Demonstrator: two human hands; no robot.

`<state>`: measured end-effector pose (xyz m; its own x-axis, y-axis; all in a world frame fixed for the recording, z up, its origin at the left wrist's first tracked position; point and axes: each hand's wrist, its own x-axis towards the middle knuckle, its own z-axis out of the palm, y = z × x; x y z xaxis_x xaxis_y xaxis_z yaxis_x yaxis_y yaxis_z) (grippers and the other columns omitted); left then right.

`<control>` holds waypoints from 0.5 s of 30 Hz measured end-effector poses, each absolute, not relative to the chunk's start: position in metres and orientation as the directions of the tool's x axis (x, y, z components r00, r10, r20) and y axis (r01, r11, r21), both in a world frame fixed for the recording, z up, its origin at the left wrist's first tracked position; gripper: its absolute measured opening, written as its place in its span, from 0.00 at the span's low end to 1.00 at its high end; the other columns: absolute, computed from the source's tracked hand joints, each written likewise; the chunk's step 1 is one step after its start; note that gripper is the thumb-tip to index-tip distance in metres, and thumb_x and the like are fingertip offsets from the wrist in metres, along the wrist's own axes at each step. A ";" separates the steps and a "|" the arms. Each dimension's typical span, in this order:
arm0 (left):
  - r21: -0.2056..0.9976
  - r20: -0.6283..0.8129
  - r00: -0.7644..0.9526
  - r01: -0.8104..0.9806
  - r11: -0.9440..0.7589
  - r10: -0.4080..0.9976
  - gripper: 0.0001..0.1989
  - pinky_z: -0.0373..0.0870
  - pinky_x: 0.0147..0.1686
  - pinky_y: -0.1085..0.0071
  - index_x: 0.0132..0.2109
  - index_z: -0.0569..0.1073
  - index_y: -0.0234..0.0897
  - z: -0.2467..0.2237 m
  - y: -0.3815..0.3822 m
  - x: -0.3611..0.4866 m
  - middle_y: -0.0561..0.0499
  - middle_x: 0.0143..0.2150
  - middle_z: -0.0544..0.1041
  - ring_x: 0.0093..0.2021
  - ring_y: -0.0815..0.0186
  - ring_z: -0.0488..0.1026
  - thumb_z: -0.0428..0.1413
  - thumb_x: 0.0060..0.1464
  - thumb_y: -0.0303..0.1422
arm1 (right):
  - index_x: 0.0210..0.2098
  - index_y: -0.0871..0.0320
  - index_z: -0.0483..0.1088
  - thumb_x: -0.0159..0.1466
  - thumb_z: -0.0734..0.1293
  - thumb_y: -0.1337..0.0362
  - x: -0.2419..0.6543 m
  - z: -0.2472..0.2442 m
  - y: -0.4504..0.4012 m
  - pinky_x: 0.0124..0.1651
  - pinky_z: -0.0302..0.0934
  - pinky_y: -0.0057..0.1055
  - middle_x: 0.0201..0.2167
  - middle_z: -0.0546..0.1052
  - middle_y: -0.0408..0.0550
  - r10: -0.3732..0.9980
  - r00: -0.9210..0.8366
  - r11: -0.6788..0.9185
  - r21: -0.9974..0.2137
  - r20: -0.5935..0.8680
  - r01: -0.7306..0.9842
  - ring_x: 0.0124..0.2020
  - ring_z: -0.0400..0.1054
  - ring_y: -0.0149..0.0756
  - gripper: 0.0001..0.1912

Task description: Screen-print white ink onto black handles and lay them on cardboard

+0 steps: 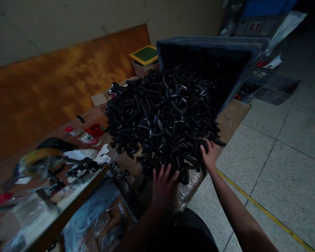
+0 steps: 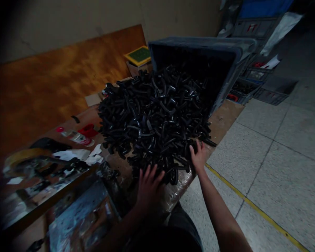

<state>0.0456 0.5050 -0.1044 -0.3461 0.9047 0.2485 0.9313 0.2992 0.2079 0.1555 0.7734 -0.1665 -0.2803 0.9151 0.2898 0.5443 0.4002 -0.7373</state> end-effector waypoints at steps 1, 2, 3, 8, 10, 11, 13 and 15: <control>0.189 0.179 -0.259 0.956 0.226 0.949 0.27 0.40 0.64 0.34 0.63 0.63 0.53 -0.107 0.511 0.053 0.48 0.71 0.55 0.71 0.47 0.47 0.55 0.57 0.37 | 0.59 0.62 0.65 0.65 0.55 0.43 0.151 -0.175 0.775 0.64 0.48 0.52 0.62 0.63 0.62 0.926 -0.279 0.371 -0.740 0.253 0.561 0.64 0.52 0.50 0.34; 0.181 0.115 -0.207 0.966 0.185 0.971 0.29 0.38 0.63 0.32 0.64 0.62 0.56 -0.111 0.517 0.058 0.50 0.71 0.55 0.70 0.46 0.47 0.57 0.55 0.40 | 0.58 0.62 0.65 0.65 0.54 0.43 0.146 -0.182 0.772 0.64 0.48 0.51 0.61 0.64 0.61 0.930 -0.295 0.356 -0.745 0.221 0.564 0.64 0.52 0.50 0.34; 0.173 0.069 -0.197 0.968 0.183 0.978 0.31 0.37 0.63 0.30 0.64 0.61 0.57 -0.115 0.521 0.059 0.51 0.71 0.55 0.70 0.45 0.46 0.58 0.54 0.42 | 0.58 0.61 0.65 0.65 0.55 0.42 0.139 -0.187 0.767 0.64 0.49 0.50 0.59 0.66 0.61 0.931 -0.304 0.345 -0.754 0.200 0.559 0.64 0.53 0.50 0.34; 0.122 -0.024 -0.289 0.949 0.290 0.957 0.32 0.36 0.61 0.28 0.66 0.56 0.62 -0.128 0.515 0.032 0.55 0.72 0.52 0.71 0.41 0.43 0.54 0.56 0.47 | 0.56 0.62 0.66 0.58 0.63 0.39 0.111 -0.190 0.726 0.61 0.53 0.47 0.56 0.67 0.61 0.962 -0.204 0.260 -0.833 0.181 0.489 0.59 0.58 0.51 0.38; 0.101 -0.052 -0.301 0.947 0.305 0.952 0.31 0.35 0.61 0.28 0.66 0.56 0.63 -0.127 0.506 0.021 0.56 0.72 0.53 0.71 0.42 0.43 0.53 0.57 0.48 | 0.56 0.61 0.66 0.59 0.63 0.40 0.107 -0.188 0.712 0.63 0.51 0.48 0.55 0.68 0.58 0.952 -0.216 0.294 -0.834 0.215 0.466 0.60 0.56 0.51 0.36; 0.081 -0.064 -0.315 0.944 0.319 0.947 0.31 0.34 0.61 0.28 0.66 0.56 0.62 -0.126 0.501 0.017 0.57 0.72 0.53 0.71 0.42 0.42 0.53 0.57 0.47 | 0.56 0.60 0.66 0.60 0.63 0.41 0.106 -0.187 0.705 0.64 0.49 0.49 0.56 0.69 0.57 0.943 -0.235 0.321 -0.826 0.235 0.464 0.61 0.54 0.51 0.35; 0.035 -0.082 -0.346 0.936 0.350 0.935 0.30 0.33 0.62 0.29 0.66 0.57 0.60 -0.124 0.492 0.011 0.57 0.72 0.52 0.71 0.43 0.41 0.53 0.58 0.42 | 0.57 0.60 0.66 0.61 0.63 0.42 0.108 -0.185 0.692 0.65 0.47 0.51 0.56 0.69 0.57 0.924 -0.280 0.369 -0.798 0.260 0.476 0.63 0.52 0.51 0.34; -0.005 -0.094 -0.374 0.927 0.375 0.923 0.30 0.34 0.62 0.31 0.66 0.58 0.59 -0.122 0.484 0.007 0.58 0.72 0.52 0.71 0.43 0.40 0.53 0.58 0.37 | 0.58 0.60 0.65 0.63 0.62 0.45 0.117 -0.183 0.684 0.65 0.46 0.52 0.58 0.68 0.56 0.883 -0.387 0.437 -0.764 0.265 0.474 0.64 0.51 0.51 0.32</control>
